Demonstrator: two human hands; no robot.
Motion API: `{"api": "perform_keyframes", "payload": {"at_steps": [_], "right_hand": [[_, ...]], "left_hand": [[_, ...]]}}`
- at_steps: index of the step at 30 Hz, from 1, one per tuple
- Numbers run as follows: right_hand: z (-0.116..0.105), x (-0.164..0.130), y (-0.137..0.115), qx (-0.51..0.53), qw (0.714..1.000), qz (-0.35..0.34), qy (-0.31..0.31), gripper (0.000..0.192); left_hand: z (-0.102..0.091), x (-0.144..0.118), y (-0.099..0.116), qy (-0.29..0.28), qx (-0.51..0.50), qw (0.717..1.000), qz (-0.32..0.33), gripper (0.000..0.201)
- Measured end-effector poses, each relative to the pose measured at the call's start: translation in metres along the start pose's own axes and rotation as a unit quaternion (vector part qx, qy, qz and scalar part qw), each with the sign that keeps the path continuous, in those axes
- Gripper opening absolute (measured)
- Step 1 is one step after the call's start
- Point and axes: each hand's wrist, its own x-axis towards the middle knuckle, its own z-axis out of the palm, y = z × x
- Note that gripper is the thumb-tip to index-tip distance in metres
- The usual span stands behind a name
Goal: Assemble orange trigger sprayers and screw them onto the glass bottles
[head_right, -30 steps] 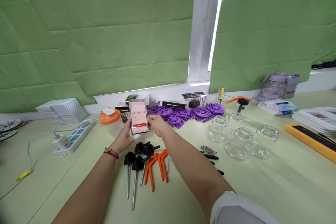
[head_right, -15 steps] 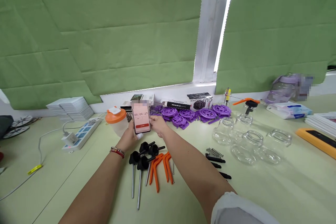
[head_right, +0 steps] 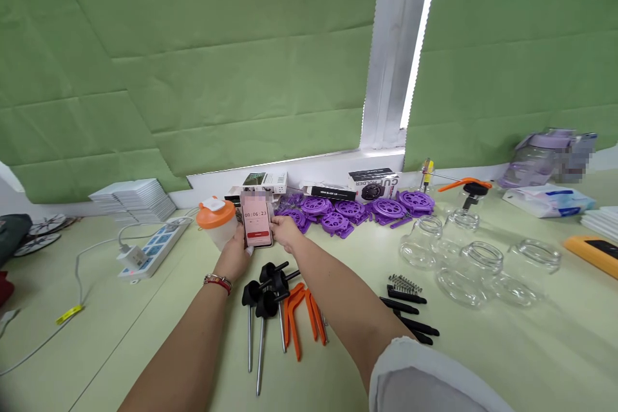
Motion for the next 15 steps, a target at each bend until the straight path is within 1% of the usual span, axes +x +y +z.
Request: {"api": "perform_keyframes", "payload": {"at_steps": [6, 11, 15], "right_hand": [[0.0024, 0.0009, -0.0034, 0.0, 1.0, 0.018, 0.001, 0.018], [0.0008, 0.0037, -0.0035, -0.003, 1.0, 0.023, -0.011, 0.017], [-0.0017, 0.0079, 0.0002, -0.011, 1.0, 0.017, -0.018, 0.017]], "left_hand": [[0.0013, -0.0008, -0.0025, 0.001, 0.048, 0.999, 0.009, 0.052], [-0.0004, -0.0008, 0.0013, -0.014, 0.087, 0.996, -0.028, 0.046], [-0.0003, -0.0002, 0.0029, -0.013, 0.102, 0.994, -0.035, 0.041]]}}
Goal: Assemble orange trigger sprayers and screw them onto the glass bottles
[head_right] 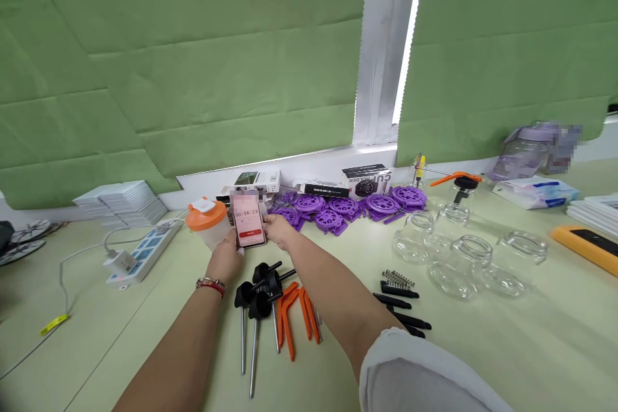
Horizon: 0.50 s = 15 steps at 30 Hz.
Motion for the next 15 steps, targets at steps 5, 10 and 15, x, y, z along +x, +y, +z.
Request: {"api": "perform_keyframes", "payload": {"at_steps": [5, 10, 15], "right_hand": [[0.0003, 0.0058, 0.0039, -0.009, 1.0, -0.02, -0.004, 0.017], [0.0018, 0.0058, 0.0033, -0.018, 0.999, -0.03, -0.009, 0.015], [0.002, 0.0037, 0.0026, -0.024, 0.999, -0.03, -0.007, 0.017]], "left_hand": [[0.0011, -0.0002, -0.0013, 0.005, 0.014, 1.0, 0.0, 0.04], [0.0006, -0.0006, -0.0014, 0.009, 0.017, 1.0, -0.004, 0.044], [0.0011, 0.0002, -0.0022, 0.013, 0.016, 1.0, -0.015, 0.043]]}}
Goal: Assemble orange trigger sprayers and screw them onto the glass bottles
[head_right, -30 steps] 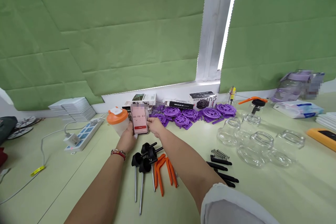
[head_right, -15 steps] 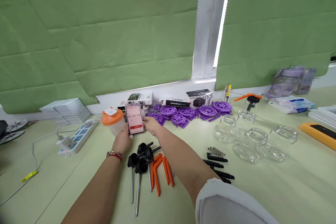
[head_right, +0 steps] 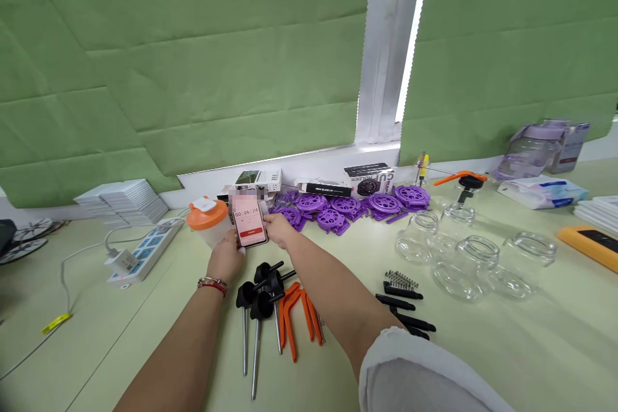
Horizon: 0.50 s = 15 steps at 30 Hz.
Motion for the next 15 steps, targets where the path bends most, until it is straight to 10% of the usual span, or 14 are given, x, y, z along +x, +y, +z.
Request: {"api": "perform_keyframes", "payload": {"at_steps": [15], "right_hand": [[-0.005, -0.026, -0.021, -0.012, 0.999, 0.031, 0.012, 0.033]], "left_hand": [[0.005, 0.0, -0.007, 0.002, -0.078, 0.995, -0.056, 0.028]]}}
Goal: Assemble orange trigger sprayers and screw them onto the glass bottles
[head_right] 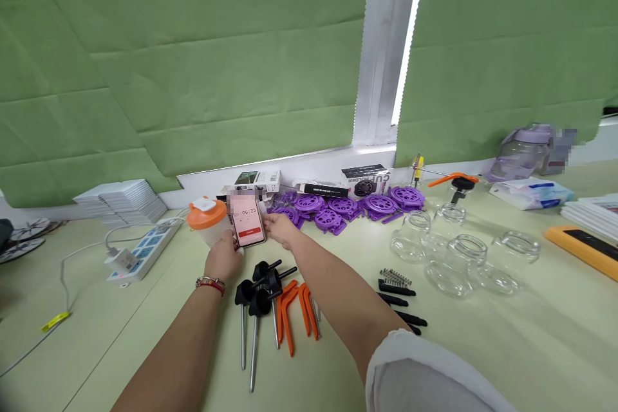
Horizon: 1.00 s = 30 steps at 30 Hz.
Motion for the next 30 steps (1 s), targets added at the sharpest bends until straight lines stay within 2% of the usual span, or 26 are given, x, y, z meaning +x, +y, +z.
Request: {"api": "perform_keyframes", "payload": {"at_steps": [2, 5, 8, 11, 13, 15, 16, 18, 21, 25, 27, 30], "right_hand": [[-0.007, -0.017, -0.011, -0.003, 1.0, 0.003, 0.009, 0.037], [-0.026, -0.056, -0.034, 0.0, 1.0, -0.011, 0.014, 0.039], [-0.062, -0.109, -0.054, -0.02, 0.997, -0.075, 0.011, 0.037], [-0.109, -0.171, -0.058, -0.101, 0.979, -0.156, 0.083, 0.035], [-0.139, -0.214, -0.049, -0.194, 0.945, -0.216, 0.152, 0.035], [-0.162, -0.253, -0.035, -0.328, 0.888, -0.249, 0.205, 0.038], [-0.171, -0.269, -0.027, -0.4, 0.856, -0.252, 0.212, 0.039], [-0.184, -0.295, -0.012, -0.512, 0.8, -0.249, 0.188, 0.041], [-0.191, -0.31, 0.002, -0.6, 0.746, -0.262, 0.122, 0.045], [-0.19, -0.301, 0.006, -0.639, 0.724, -0.244, 0.09, 0.053], [-0.186, -0.292, 0.005, -0.652, 0.715, -0.24, 0.076, 0.057], [-0.182, -0.279, 0.003, -0.666, 0.704, -0.237, 0.064, 0.059]], "left_hand": [[0.0, -0.001, -0.003, 0.009, -0.082, 0.996, -0.034, 0.027], [-0.004, -0.006, -0.006, 0.009, -0.14, 0.988, -0.06, 0.027], [-0.012, -0.02, -0.005, 0.001, -0.21, 0.973, -0.093, 0.021], [-0.02, -0.043, 0.0, -0.029, -0.309, 0.943, -0.121, 0.011], [-0.022, -0.061, 0.004, -0.043, -0.374, 0.917, -0.129, 0.018], [-0.021, -0.078, 0.01, -0.048, -0.427, 0.894, -0.128, 0.022], [-0.019, -0.085, 0.013, -0.049, -0.45, 0.883, -0.123, 0.025], [-0.016, -0.097, 0.019, -0.051, -0.471, 0.874, -0.106, 0.032], [-0.015, -0.105, 0.025, -0.042, -0.496, 0.862, -0.095, 0.038], [-0.017, -0.107, 0.025, -0.046, -0.533, 0.839, -0.102, 0.038], [-0.016, -0.107, 0.025, -0.059, -0.521, 0.848, -0.074, 0.04], [-0.011, -0.107, 0.027, -0.065, -0.468, 0.881, -0.035, 0.045]]}}
